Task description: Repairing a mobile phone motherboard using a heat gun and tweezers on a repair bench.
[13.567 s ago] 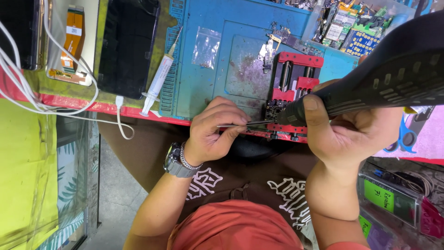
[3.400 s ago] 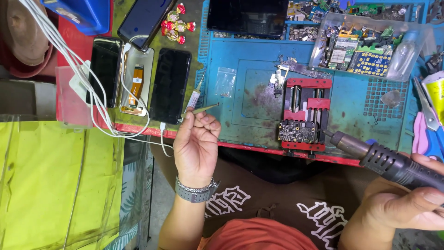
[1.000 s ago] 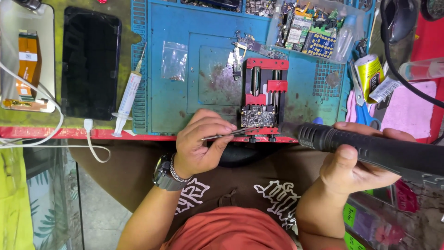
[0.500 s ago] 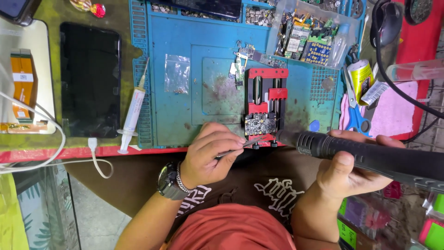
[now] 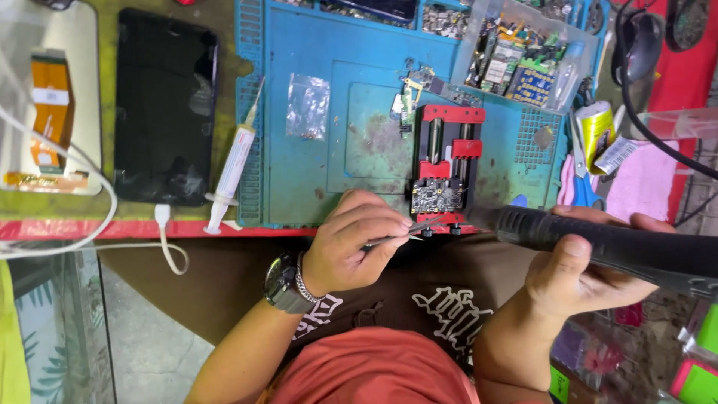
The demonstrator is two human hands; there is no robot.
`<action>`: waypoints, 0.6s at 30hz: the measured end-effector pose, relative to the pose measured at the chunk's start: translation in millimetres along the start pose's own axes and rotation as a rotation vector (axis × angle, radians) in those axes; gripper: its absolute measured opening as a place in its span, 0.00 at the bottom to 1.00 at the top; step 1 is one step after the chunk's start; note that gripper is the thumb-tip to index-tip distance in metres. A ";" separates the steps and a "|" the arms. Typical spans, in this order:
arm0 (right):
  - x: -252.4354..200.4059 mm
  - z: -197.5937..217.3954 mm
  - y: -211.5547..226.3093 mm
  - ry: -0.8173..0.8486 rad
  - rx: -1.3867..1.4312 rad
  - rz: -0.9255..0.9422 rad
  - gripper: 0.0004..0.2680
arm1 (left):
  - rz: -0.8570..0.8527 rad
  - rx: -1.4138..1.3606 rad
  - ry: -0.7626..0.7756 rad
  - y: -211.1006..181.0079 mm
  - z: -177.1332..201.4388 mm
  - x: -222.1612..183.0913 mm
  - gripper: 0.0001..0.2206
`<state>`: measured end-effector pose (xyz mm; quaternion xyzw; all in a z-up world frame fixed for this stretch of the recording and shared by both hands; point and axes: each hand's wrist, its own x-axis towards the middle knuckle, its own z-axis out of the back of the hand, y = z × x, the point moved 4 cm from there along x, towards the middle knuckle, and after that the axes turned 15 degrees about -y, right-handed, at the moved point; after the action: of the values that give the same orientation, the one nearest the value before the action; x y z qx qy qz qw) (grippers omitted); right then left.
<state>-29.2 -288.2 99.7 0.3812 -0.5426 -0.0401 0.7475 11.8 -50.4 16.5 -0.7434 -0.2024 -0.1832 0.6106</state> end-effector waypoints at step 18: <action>-12.0 24.8 -19.5 -0.119 0.159 -0.095 0.20 | 0.056 0.025 -0.050 1.6 -1.2 -3.1 0.04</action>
<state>-48.1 -309.3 81.3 0.4615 -0.5687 -0.0551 0.6787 10.0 -52.1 13.8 -0.7454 -0.1990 -0.1449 0.6195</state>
